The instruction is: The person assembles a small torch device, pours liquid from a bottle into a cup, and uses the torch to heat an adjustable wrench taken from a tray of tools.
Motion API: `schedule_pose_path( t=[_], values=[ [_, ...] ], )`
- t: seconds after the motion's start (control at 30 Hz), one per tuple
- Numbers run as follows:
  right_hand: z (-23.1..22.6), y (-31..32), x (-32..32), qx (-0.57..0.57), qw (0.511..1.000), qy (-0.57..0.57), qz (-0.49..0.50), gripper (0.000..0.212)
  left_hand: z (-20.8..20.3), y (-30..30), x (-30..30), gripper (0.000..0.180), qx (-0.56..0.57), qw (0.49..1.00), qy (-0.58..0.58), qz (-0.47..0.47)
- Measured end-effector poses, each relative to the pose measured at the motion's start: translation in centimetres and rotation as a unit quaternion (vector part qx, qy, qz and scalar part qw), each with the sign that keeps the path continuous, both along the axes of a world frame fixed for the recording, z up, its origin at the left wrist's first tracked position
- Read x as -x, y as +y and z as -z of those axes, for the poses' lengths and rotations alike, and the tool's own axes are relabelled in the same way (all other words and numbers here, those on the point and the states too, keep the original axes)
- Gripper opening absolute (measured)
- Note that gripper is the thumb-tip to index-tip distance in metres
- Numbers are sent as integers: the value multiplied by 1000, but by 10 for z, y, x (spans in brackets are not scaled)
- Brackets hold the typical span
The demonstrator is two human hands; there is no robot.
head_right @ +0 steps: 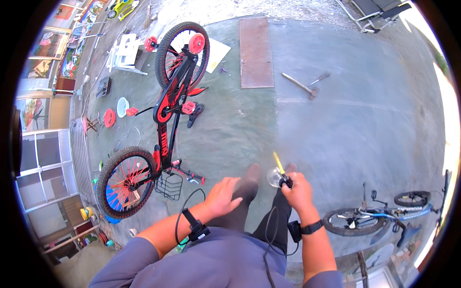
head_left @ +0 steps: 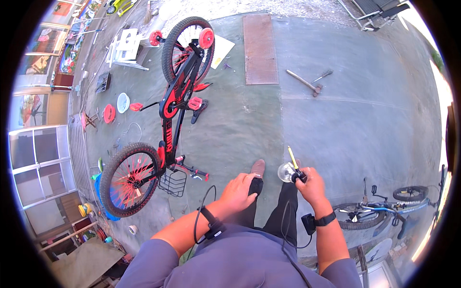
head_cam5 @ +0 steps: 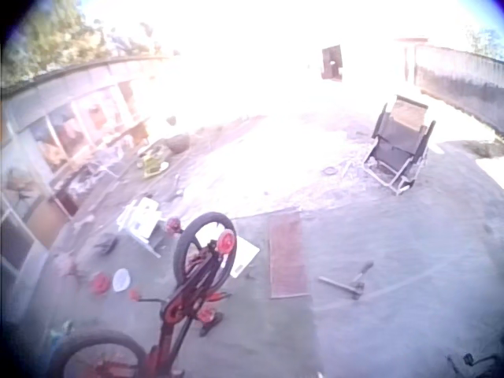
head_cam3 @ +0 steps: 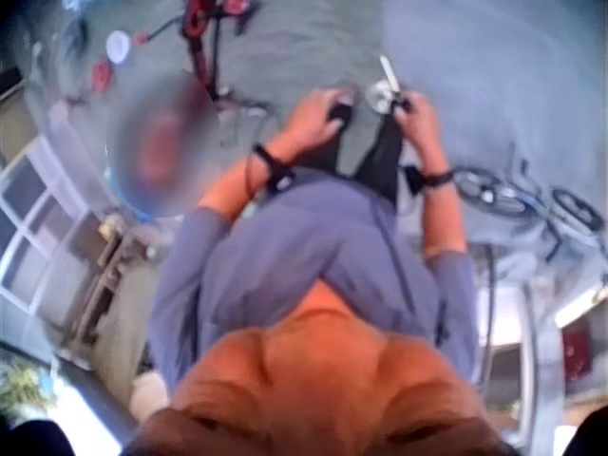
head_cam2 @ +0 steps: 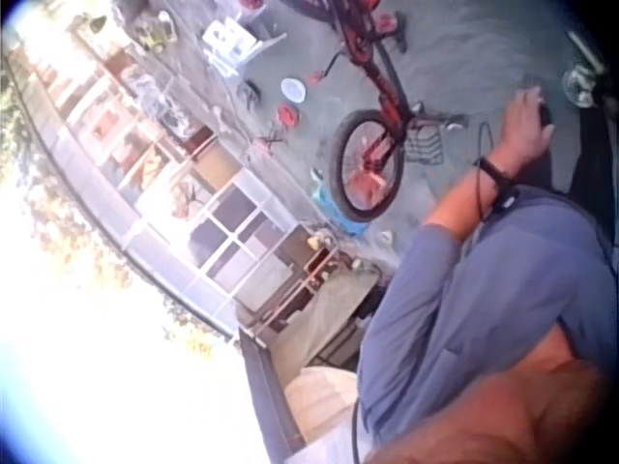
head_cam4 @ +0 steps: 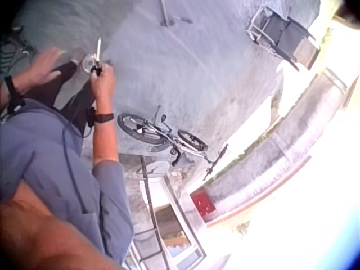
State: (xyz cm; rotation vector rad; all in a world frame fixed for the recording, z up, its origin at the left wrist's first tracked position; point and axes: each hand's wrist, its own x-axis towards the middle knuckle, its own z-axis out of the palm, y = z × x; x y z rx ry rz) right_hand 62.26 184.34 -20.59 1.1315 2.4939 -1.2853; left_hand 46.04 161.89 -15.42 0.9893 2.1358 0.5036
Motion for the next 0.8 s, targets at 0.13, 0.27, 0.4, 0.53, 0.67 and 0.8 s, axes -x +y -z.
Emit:
schedule_pose_path(
  t=[0.13, 0.27, 0.4, 0.53, 0.67, 0.8],
  values=[
    [90, 37, -22, -13, 998, -57, 18, 21, 37, -15, -20, 59, 67, 997, -2, -36],
    [170, 69, -48, -34, 995, -90, 16, 22, 74, -25, -51, 54, 146, 986, -52, -56],
    [242, 92, -71, -29, 992, -118, 32, 23, 116, -26, -81, 54, 182, 978, -84, -60],
    [300, 107, -87, -68, 987, -143, 27, 23, 147, -15, -94, 50, 173, 977, -103, -64],
    [344, 121, -101, -25, 978, -201, 45, 24, 174, -7, -99, 44, 117, 985, -98, -79],
    [381, 127, -115, -39, 973, -220, 58, 29, 185, -2, -100, 42, 89, 992, -52, -78]
  ],
)
